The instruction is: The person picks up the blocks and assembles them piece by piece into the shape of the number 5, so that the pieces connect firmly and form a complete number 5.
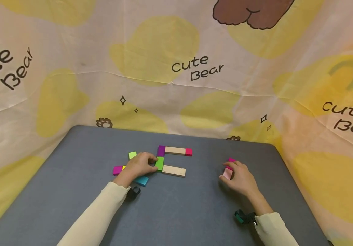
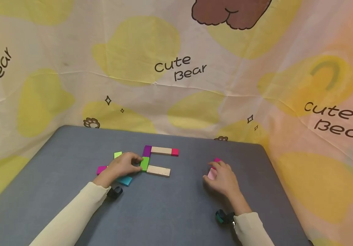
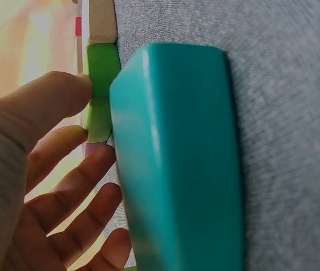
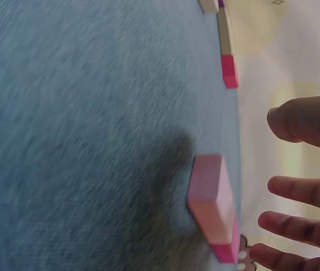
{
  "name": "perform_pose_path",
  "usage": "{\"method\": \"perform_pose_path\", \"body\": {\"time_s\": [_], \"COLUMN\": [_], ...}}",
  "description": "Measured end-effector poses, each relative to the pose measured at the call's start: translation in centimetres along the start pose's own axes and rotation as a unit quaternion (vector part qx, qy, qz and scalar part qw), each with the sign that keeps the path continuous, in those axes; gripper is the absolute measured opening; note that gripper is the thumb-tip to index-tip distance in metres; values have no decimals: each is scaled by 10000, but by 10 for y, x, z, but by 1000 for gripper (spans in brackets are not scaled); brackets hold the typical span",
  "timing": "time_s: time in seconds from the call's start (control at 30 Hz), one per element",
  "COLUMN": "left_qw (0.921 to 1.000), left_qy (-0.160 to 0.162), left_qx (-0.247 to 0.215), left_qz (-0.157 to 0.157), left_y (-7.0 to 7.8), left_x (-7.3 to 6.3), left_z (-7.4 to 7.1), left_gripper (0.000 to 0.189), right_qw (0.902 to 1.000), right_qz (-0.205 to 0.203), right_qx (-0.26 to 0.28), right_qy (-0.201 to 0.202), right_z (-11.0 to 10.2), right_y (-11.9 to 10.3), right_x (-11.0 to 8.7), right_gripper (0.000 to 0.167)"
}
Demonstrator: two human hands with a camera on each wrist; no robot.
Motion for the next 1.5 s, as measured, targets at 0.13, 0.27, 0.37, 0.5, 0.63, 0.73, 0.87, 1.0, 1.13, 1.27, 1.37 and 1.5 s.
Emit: {"method": "perform_pose_path", "body": {"time_s": [0.13,0.27,0.37,0.5,0.63,0.73,0.87,1.0,1.13,1.27,1.37,1.5], "left_qw": [10000,10000,9999,10000,10000,10000,10000,10000,9999,9999,9999,9999], "left_qy": [-16,-41,-32,-15,-3,0,1,3,-2,1,11,15], "left_qx": [-34,-82,-90,-47,-21,-28,-28,-36,-58,-33,-11,7], "left_qz": [-13,-30,-32,-28,-53,-65,-66,-74,-96,-117,-114,-106], "left_y": [-1,-1,0,-1,-1,-1,0,-1,-1,-1,-1,-2], "left_x": [-1,-1,-2,-1,-2,-2,-2,-3,-3,-3,-3,-2], "left_z": [0,-1,-1,-1,1,1,1,0,0,0,0,1], "left_gripper": [41,41,41,41,40,40,40,40,39,40,40,40], "right_qw": [9998,9996,9994,9993,9995,9996,9998,9997,9997,9997,9997,9995], "right_qz": [108,162,194,221,201,167,126,158,173,141,131,145], "right_qx": [-112,-130,-89,-90,-74,-54,-54,-70,-71,-78,-91,-94], "right_qy": [-121,-191,-257,-287,-252,-205,-157,-167,-167,-172,-185,-263], "right_z": [2,4,5,7,10,11,12,13,13,12,11,10], "right_y": [9,16,19,21,23,24,25,23,20,17,16,15], "right_x": [-2,-4,-6,-8,-9,-9,-10,-11,-13,-13,-13,-13], "right_gripper": [52,54,55,56,55,54,52,51,50,50,52,56]}}
Point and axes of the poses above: each hand's wrist, its own x-axis towards the middle knuckle, its own z-axis out of the palm, y = z × x, the point moved 2 cm from there along x, towards the middle knuckle, and after that the axes turned 1 degree about y, right-handed, at the moved point
